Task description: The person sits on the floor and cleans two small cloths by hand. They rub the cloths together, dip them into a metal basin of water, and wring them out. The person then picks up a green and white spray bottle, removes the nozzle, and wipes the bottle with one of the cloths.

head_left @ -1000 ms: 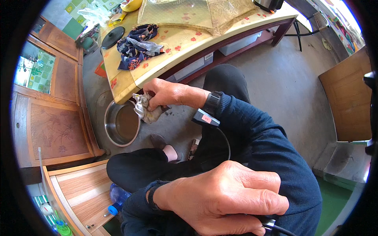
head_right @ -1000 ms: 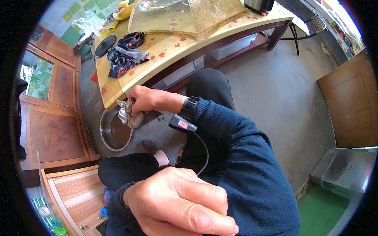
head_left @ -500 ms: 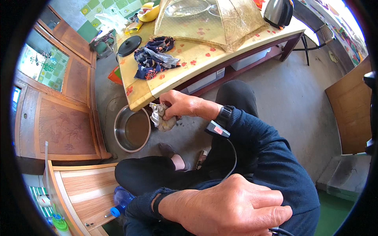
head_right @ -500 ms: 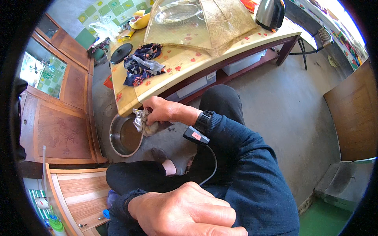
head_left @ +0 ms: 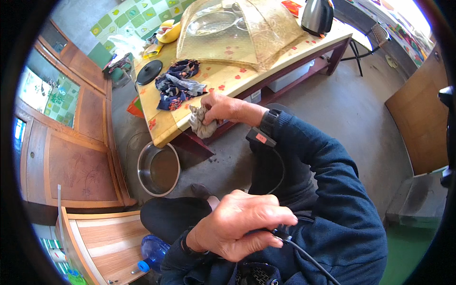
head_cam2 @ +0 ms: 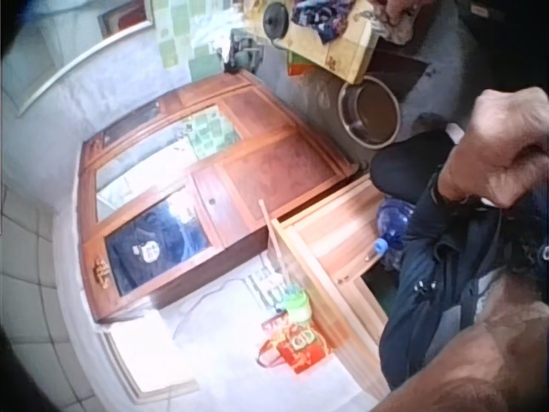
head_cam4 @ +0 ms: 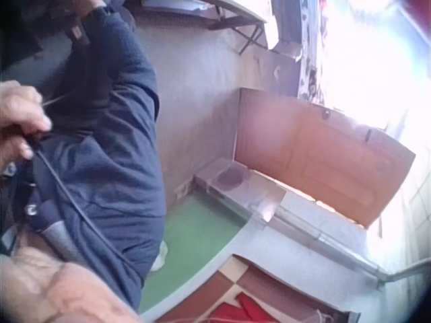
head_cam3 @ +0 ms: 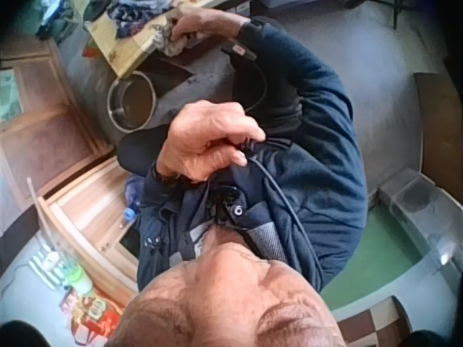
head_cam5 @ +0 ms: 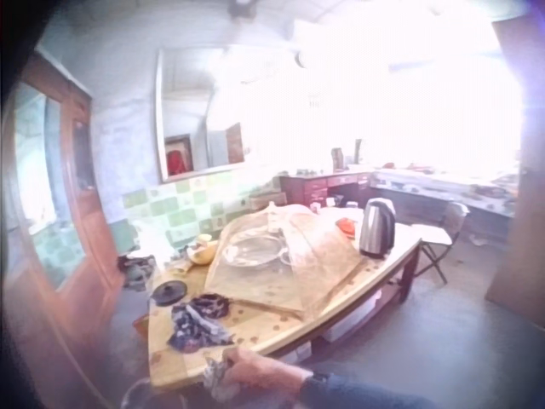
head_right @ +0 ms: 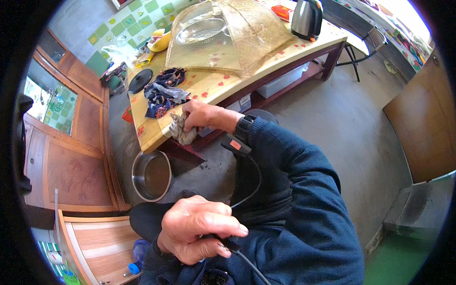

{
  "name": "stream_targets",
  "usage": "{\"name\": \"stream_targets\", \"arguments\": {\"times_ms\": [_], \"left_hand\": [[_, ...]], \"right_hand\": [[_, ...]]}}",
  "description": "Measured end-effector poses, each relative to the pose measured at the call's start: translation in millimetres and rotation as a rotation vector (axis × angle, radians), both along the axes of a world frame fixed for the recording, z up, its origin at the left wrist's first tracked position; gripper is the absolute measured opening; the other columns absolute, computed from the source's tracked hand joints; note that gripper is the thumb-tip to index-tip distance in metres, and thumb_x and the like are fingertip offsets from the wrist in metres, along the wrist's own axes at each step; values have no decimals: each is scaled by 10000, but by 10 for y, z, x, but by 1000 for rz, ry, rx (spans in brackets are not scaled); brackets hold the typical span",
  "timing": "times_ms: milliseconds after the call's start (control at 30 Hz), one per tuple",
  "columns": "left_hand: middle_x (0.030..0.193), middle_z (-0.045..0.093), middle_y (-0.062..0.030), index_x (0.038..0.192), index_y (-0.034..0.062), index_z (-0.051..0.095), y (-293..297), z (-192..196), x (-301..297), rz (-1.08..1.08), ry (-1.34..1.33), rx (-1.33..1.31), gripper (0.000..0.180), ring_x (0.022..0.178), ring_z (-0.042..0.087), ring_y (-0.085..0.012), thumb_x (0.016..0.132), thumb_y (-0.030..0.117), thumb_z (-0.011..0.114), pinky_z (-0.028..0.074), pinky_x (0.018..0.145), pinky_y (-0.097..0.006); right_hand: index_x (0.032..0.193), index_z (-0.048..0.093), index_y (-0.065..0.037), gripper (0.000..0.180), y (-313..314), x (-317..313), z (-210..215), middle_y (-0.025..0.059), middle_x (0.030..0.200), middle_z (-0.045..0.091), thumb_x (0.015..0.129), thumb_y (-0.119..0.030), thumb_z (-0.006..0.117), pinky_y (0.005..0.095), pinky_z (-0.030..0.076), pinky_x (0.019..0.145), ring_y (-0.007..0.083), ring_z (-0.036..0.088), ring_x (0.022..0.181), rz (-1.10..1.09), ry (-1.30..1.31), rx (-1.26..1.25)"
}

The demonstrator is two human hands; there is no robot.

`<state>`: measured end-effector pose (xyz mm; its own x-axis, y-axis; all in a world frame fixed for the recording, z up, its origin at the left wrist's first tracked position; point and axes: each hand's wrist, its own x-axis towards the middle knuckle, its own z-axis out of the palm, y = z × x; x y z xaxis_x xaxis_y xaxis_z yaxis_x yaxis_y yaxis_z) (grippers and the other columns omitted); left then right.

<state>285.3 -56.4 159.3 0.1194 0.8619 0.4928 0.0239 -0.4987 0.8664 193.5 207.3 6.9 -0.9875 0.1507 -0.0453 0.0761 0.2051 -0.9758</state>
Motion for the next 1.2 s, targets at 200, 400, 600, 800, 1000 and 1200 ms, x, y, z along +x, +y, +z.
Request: {"name": "stream_targets", "arguments": {"times_ms": [200, 400, 600, 800, 1000, 1200], "left_hand": [[887, 691, -131, 1268, -36, 728, 105, -170, 96, -257, -42, -104, 376, 734, 684, -287, 969, 158, 848, 528, 652, -376], [972, 648, -158, 1303, -31, 633, 91, -249, 307, -369, -36, -135, 381, 758, 655, -312, 978, 86, 793, 545, 703, -401], [973, 654, -163, 1306, -40, 643, 86, -217, 329, -363, -126, -155, 373, 759, 658, -307, 976, 49, 792, 548, 710, -390], [918, 748, -157, 1281, -54, 734, 113, -143, 283, -260, -196, -209, 467, 710, 706, -286, 914, 166, 919, 544, 648, -367], [965, 795, -191, 1240, -85, 747, 124, -111, 354, -180, -277, -49, 470, 691, 747, -282, 876, 138, 946, 581, 620, -353], [972, 785, -191, 1318, -90, 720, 161, -119, 372, -226, -269, -12, 532, 738, 766, -317, 887, 131, 939, 610, 663, -378]], "right_hand": [[1027, 727, 20, 274, 197, 221, -51, 70, 857, 712, 800, -66, 857, 331, 513, 547, 160, 667, 702, -158, -4, -23], [1041, 726, 8, 275, 163, 192, -52, 74, 879, 717, 813, -68, 858, 331, 518, 555, 167, 663, 706, -158, 34, -21], [985, 718, 13, 259, 107, 128, -33, 76, 852, 712, 801, -80, 875, 339, 520, 548, 173, 665, 702, -111, 39, -26], [977, 728, 10, 247, 99, 90, -40, 85, 835, 725, 791, -73, 869, 347, 529, 546, 180, 682, 697, -119, 63, -24], [966, 745, 17, 237, 84, 130, -21, 85, 827, 726, 786, -77, 867, 355, 514, 552, 178, 662, 678, -143, 73, -48], [967, 746, 16, 245, 71, 127, 15, 91, 815, 725, 783, -87, 871, 352, 515, 552, 181, 668, 680, -142, 50, -22]]}}
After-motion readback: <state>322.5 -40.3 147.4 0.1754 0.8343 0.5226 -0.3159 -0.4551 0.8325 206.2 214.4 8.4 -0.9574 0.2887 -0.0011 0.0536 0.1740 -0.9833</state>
